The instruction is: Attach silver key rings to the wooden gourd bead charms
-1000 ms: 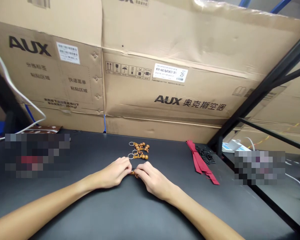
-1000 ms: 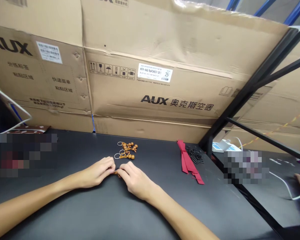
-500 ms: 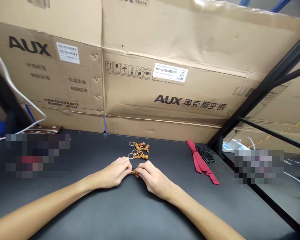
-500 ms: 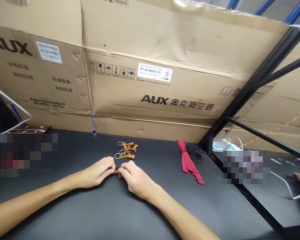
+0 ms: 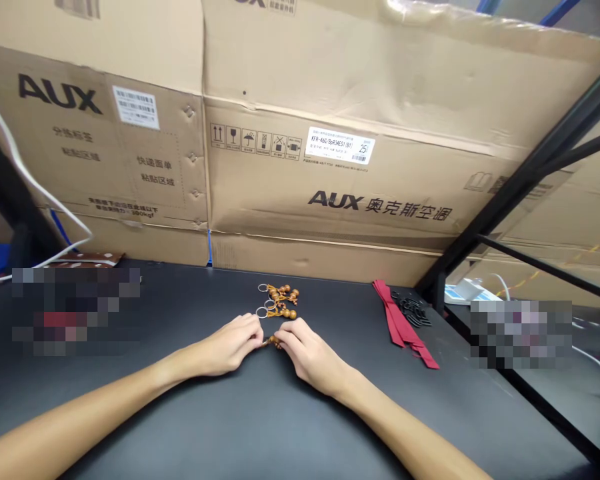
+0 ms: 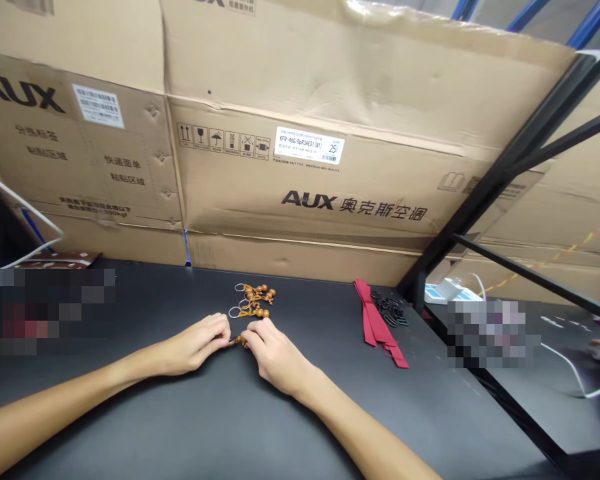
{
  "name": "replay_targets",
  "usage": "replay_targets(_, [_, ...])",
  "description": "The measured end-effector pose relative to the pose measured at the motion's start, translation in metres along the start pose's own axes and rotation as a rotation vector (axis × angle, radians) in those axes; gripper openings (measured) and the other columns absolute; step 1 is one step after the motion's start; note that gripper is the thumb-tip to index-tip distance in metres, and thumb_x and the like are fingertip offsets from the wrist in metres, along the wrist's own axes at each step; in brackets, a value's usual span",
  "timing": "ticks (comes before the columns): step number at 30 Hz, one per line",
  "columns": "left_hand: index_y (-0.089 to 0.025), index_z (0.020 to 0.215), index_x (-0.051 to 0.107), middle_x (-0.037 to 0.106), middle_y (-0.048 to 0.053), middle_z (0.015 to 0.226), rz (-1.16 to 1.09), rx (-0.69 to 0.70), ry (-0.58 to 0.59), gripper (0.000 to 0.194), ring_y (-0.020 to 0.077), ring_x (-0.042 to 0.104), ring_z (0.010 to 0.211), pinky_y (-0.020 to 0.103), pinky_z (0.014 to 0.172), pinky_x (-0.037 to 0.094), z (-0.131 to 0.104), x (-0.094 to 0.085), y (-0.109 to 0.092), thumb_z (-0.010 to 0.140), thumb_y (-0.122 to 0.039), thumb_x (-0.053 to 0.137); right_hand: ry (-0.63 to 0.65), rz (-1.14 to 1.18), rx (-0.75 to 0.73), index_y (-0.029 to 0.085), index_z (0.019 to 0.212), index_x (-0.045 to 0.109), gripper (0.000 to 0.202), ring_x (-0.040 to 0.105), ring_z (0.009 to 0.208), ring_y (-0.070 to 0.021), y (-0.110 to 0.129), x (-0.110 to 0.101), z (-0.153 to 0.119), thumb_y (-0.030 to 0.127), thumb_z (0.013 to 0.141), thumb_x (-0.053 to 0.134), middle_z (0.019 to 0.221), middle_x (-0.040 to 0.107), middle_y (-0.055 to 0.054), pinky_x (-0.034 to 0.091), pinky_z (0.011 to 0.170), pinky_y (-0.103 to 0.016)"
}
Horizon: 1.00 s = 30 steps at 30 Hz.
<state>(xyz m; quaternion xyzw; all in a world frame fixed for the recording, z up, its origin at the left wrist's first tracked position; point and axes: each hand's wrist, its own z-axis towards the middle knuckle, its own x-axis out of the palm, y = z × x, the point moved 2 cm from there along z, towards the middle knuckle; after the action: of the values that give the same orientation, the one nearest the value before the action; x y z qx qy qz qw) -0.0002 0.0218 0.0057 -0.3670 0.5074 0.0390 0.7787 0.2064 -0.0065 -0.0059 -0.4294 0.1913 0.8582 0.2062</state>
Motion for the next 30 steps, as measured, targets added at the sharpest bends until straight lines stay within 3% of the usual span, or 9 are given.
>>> replay_targets(6, [-0.020, 0.092, 0.053, 0.054, 0.006, 0.093, 0.102, 0.089, 0.046, 0.023, 0.0202, 0.047, 0.086, 0.033, 0.081, 0.039, -0.001, -0.007, 0.000, 0.102, -0.022, 0.032, 0.033, 0.176, 0.141, 0.018, 0.104, 0.056, 0.014, 0.057, 0.091, -0.0205, -0.007, -0.004, 0.002, 0.015, 0.096, 0.045, 0.097, 0.060, -0.009, 0.053, 0.084, -0.036])
replay_targets(10, [-0.020, 0.095, 0.056, 0.055, 0.005, 0.097, 0.124, 0.081, -0.004, 0.013, 0.0206, 0.049, 0.090, 0.032, 0.082, 0.040, -0.004, -0.010, 0.003, 0.099, -0.027, 0.046, 0.044, 0.275, 0.201, 0.019, 0.098, 0.057, 0.009, 0.057, 0.086, -0.0184, -0.007, -0.007, 0.001, 0.018, 0.095, 0.049, 0.092, 0.061, -0.006, 0.051, 0.080, -0.033])
replay_targets(14, [-0.019, 0.092, 0.056, 0.054, 0.005, 0.095, 0.202, 0.030, -0.066, 0.013, 0.0210, 0.050, 0.089, 0.032, 0.080, 0.042, -0.003, -0.006, 0.000, 0.093, -0.032, 0.057, 0.054, 0.296, 0.211, 0.019, 0.100, 0.058, 0.008, 0.057, 0.084, -0.0180, -0.003, -0.006, 0.001, 0.021, 0.094, 0.054, 0.090, 0.061, -0.006, 0.050, 0.079, -0.031])
replay_targets(20, [-0.019, 0.086, 0.054, 0.053, 0.004, 0.093, 0.216, 0.050, -0.140, 0.011, 0.0196, 0.051, 0.086, 0.030, 0.078, 0.044, 0.000, 0.002, -0.005, 0.095, -0.018, 0.049, 0.043, 0.288, 0.205, 0.020, 0.099, 0.058, 0.007, 0.057, 0.083, -0.0181, -0.003, -0.005, 0.002, 0.021, 0.093, 0.055, 0.089, 0.062, -0.005, 0.050, 0.078, -0.031])
replay_targets(25, [-0.020, 0.088, 0.055, 0.052, 0.004, 0.099, 0.156, 0.080, -0.091, 0.013, 0.0183, 0.051, 0.090, 0.030, 0.083, 0.044, 0.000, -0.001, -0.004, 0.096, -0.014, 0.046, -0.009, 0.243, 0.232, 0.020, 0.098, 0.058, 0.009, 0.058, 0.087, -0.0192, -0.011, -0.005, 0.001, 0.018, 0.094, 0.051, 0.092, 0.063, -0.006, 0.050, 0.080, -0.032])
replay_targets(30, [-0.020, 0.092, 0.055, 0.051, 0.005, 0.102, 0.155, 0.015, -0.094, 0.004, 0.0202, 0.051, 0.093, 0.032, 0.084, 0.045, -0.003, -0.001, -0.004, 0.091, -0.023, 0.057, -0.003, 0.246, 0.217, 0.020, 0.098, 0.059, 0.008, 0.057, 0.086, -0.0191, -0.010, -0.005, 0.001, 0.019, 0.093, 0.053, 0.091, 0.064, -0.006, 0.049, 0.079, -0.032])
